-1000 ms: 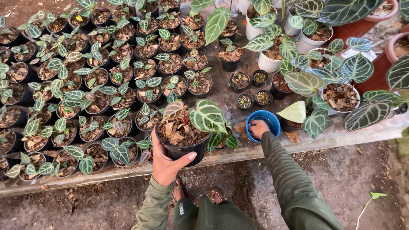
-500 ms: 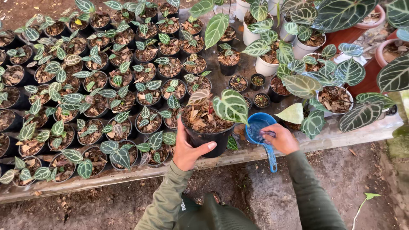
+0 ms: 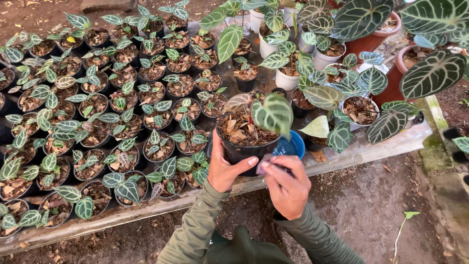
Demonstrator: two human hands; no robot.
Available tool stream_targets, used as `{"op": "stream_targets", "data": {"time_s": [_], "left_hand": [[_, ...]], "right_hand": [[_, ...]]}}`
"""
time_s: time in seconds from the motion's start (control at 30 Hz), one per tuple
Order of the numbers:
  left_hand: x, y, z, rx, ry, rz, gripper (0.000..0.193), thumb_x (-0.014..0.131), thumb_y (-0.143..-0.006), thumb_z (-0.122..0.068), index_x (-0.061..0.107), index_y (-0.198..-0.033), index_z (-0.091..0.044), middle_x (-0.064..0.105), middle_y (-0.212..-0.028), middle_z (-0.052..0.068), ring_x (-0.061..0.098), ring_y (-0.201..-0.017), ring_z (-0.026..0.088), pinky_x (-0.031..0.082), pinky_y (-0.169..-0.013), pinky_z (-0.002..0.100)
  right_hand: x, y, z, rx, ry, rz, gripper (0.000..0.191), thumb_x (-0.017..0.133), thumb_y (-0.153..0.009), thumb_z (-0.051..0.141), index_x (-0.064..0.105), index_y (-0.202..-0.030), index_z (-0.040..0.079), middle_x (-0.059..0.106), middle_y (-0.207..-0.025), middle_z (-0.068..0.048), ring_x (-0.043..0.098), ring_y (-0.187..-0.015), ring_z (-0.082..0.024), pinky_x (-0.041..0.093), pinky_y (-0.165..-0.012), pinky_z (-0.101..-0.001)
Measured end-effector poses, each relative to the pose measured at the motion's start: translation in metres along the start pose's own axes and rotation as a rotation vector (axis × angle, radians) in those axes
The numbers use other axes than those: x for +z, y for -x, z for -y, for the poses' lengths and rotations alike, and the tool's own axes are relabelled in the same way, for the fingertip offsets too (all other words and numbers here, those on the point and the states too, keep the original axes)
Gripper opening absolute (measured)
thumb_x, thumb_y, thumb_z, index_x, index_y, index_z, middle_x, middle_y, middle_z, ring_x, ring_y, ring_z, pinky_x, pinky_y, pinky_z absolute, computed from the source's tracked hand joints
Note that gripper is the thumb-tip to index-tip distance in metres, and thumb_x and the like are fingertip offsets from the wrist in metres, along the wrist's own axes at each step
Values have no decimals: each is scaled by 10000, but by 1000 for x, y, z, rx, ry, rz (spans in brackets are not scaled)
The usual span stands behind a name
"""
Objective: The person wipes the exterior of a large terracotta pot and several smaller black plastic pots using a purple cloth. They rotate the pots to clean all sides and occasionally dip the cloth into a blue water cup to moisten it.
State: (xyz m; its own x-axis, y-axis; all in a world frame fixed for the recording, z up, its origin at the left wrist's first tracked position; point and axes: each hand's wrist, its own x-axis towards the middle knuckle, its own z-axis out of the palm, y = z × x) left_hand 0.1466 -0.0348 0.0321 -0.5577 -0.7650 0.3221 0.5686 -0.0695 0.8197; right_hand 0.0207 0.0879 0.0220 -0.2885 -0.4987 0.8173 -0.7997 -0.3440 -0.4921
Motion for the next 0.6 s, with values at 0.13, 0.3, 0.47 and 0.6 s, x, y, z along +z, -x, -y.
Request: {"op": "stream_targets", "data": {"time_s": [0.13, 0.3, 0.47, 0.6], "left_hand": [[2, 3, -2, 8, -19, 0, 942, 810, -781, 47, 273, -1548, -56, 533, -1427, 125, 562, -1315, 236, 474, -1149, 404], [4, 8, 1, 59, -46, 23, 941, 783, -802, 54, 284, -1595, -31, 512, -1488, 120, 525, -1383, 227, 421, -1195, 386], [2, 12, -2, 30, 12, -4, 967, 795, -798, 49, 245, -1588, -45, 525, -1446, 124, 545, -1338, 232, 443, -1174, 396], [1, 16, -9, -28, 149, -41, 978, 789, -785, 51, 240, -1588, -49, 521, -1446, 120, 551, -1331, 238, 450, -1156, 403]], "right_hand": [[-8, -10, -10, 1, -20, 25, 261, 712, -806, -109, 707, -1019, 42, 647, -1076, -107, 689, -960, -246, 565, -849, -323], [-12, -6, -15, 37, -4, -44, 277, 719, -867, -105, 719, -1115, 17, 661, -1118, -115, 686, -981, -237, 562, -858, -317], [-14, 8, -8, -72, -29, 69, 221, 763, -861, -24, 764, -1066, 58, 650, -1064, -95, 667, -935, -195, 546, -796, -287], [-11, -4, -16, 190, -59, -19, 233, 702, -923, -62, 721, -1147, 2, 685, -1108, -113, 682, -960, -208, 546, -835, -300]]}}
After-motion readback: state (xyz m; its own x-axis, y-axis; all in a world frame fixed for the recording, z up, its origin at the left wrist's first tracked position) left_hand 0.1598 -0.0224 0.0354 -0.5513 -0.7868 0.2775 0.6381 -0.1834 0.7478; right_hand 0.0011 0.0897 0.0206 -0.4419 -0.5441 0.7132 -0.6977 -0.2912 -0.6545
